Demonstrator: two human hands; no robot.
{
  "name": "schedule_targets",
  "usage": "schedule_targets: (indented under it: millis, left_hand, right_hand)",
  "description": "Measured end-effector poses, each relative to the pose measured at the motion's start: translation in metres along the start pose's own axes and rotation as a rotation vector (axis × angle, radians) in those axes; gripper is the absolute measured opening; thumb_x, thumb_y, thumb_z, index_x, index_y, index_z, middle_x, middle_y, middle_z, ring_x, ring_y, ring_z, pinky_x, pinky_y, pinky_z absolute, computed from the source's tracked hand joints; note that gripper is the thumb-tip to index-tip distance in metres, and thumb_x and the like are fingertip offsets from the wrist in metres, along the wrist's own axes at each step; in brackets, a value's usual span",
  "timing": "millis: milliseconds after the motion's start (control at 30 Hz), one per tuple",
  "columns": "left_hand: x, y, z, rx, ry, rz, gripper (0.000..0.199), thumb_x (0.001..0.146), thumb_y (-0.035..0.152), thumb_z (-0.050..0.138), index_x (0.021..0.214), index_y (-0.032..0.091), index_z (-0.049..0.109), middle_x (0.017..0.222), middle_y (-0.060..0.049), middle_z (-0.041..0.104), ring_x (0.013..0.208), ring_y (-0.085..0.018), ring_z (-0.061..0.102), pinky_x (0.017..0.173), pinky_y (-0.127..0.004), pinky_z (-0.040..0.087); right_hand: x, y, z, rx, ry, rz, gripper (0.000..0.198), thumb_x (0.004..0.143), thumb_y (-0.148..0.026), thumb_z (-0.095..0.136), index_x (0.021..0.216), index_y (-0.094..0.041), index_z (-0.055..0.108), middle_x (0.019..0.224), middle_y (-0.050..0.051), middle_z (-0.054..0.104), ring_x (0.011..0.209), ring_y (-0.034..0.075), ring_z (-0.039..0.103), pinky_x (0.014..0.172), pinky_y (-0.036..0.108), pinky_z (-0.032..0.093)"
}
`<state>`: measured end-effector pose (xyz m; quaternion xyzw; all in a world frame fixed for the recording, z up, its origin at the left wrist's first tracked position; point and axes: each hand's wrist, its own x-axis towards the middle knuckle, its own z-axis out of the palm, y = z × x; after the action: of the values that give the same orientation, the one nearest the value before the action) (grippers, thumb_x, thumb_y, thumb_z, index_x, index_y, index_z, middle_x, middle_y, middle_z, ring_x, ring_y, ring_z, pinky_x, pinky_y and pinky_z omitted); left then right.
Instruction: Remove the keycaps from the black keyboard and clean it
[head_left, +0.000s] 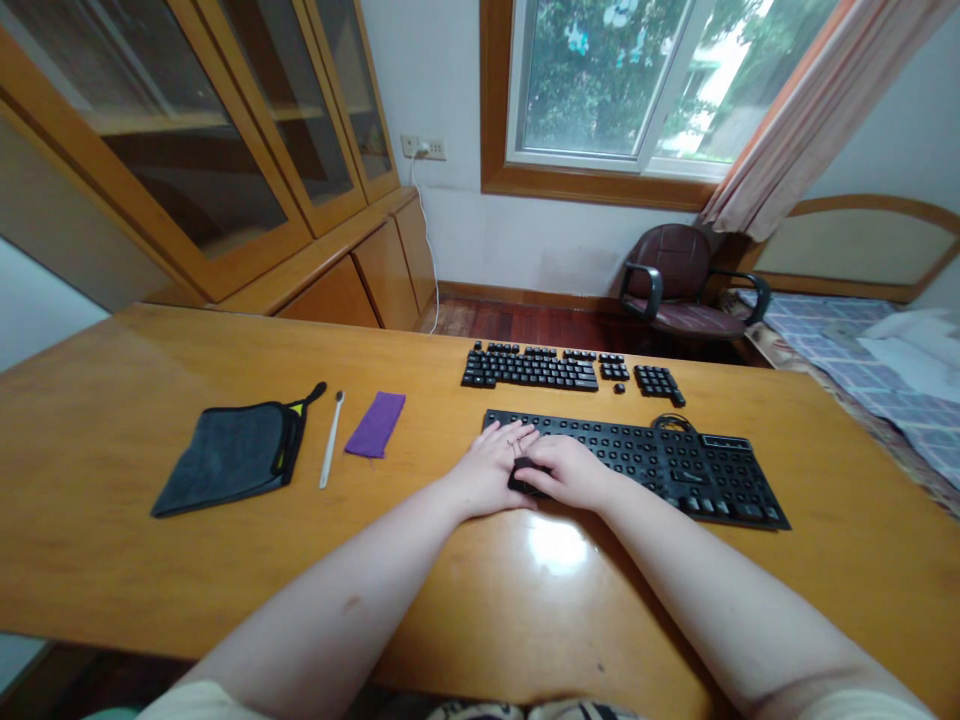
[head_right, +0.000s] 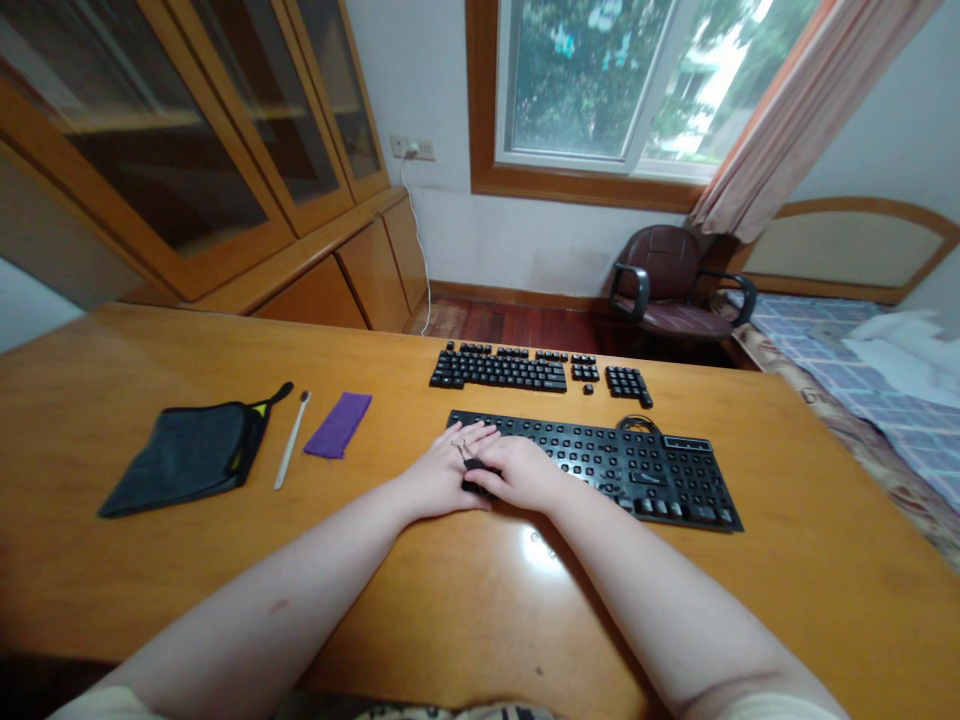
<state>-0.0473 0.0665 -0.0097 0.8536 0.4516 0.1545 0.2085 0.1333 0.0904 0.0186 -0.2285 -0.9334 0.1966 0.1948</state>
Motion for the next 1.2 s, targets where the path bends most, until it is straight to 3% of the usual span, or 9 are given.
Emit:
schedule_targets:
  millis: [233, 533, 733, 900, 1067, 1200]
  left_hand:
    - [0.000, -0.001, 0.000, 0.005, -0.005, 0.007, 0.099, 0.056, 0.055, 0.073, 0.139, 0.023, 0.031, 0.145, -0.010, 0.035, 0.135, -0.028, 0.026, 0.111, -0.049, 0.013]
    - [0.002, -0.004, 0.003, 0.018, 0.003, 0.011, 0.101, 0.055, 0.058, 0.073, 0.139, 0.023, 0.030, 0.145, -0.010, 0.034, 0.135, -0.029, 0.026, 0.111, -0.050, 0.014]
    - [0.000, -0.001, 0.001, 0.025, 0.010, 0.007, 0.101, 0.054, 0.056, 0.075, 0.138, 0.022, 0.030, 0.145, -0.011, 0.034, 0.135, -0.029, 0.027, 0.111, -0.050, 0.015]
    - [-0.003, 0.014, -0.006, -0.027, 0.089, 0.002, 0.082, 0.057, 0.054, 0.074, 0.128, 0.022, 0.046, 0.142, -0.011, 0.039, 0.133, -0.031, 0.029, 0.110, -0.053, 0.016]
    - [-0.002, 0.025, -0.008, -0.241, 0.119, 0.034, 0.042, 0.071, 0.038, 0.069, 0.109, 0.023, 0.060, 0.112, -0.005, 0.064, 0.107, -0.025, 0.056, 0.098, -0.042, 0.039]
    - [-0.001, 0.024, -0.004, -0.283, 0.110, 0.037, 0.027, 0.076, 0.034, 0.063, 0.100, 0.021, 0.063, 0.101, -0.005, 0.067, 0.097, -0.023, 0.060, 0.089, -0.037, 0.046]
  right_hand:
    - [-0.003, -0.003, 0.003, -0.235, 0.014, -0.040, 0.032, 0.092, -0.032, 0.040, 0.072, -0.016, 0.060, 0.063, 0.007, 0.062, 0.058, 0.016, 0.054, 0.059, 0.028, 0.038]
    - [-0.011, -0.003, -0.001, -0.176, 0.150, -0.077, 0.037, 0.094, -0.030, 0.032, 0.069, -0.018, 0.056, 0.059, 0.005, 0.060, 0.055, 0.015, 0.053, 0.057, 0.028, 0.038]
    - [-0.008, 0.001, -0.002, -0.075, 0.177, 0.033, 0.027, 0.093, -0.028, 0.035, 0.079, -0.018, 0.056, 0.067, 0.005, 0.061, 0.061, 0.015, 0.056, 0.059, 0.026, 0.041]
    - [-0.007, 0.001, -0.005, -0.032, 0.187, 0.079, 0.026, 0.093, -0.030, 0.038, 0.082, -0.019, 0.058, 0.070, 0.004, 0.063, 0.063, 0.015, 0.057, 0.059, 0.025, 0.041]
    - [-0.009, -0.004, -0.005, -0.108, 0.189, -0.005, 0.029, 0.093, -0.032, 0.037, 0.074, -0.019, 0.056, 0.064, 0.004, 0.061, 0.060, 0.015, 0.054, 0.058, 0.025, 0.038]
    - [-0.010, -0.009, -0.004, -0.203, 0.263, -0.095, 0.034, 0.093, -0.034, 0.037, 0.066, -0.019, 0.052, 0.059, 0.004, 0.056, 0.055, 0.015, 0.049, 0.056, 0.027, 0.035]
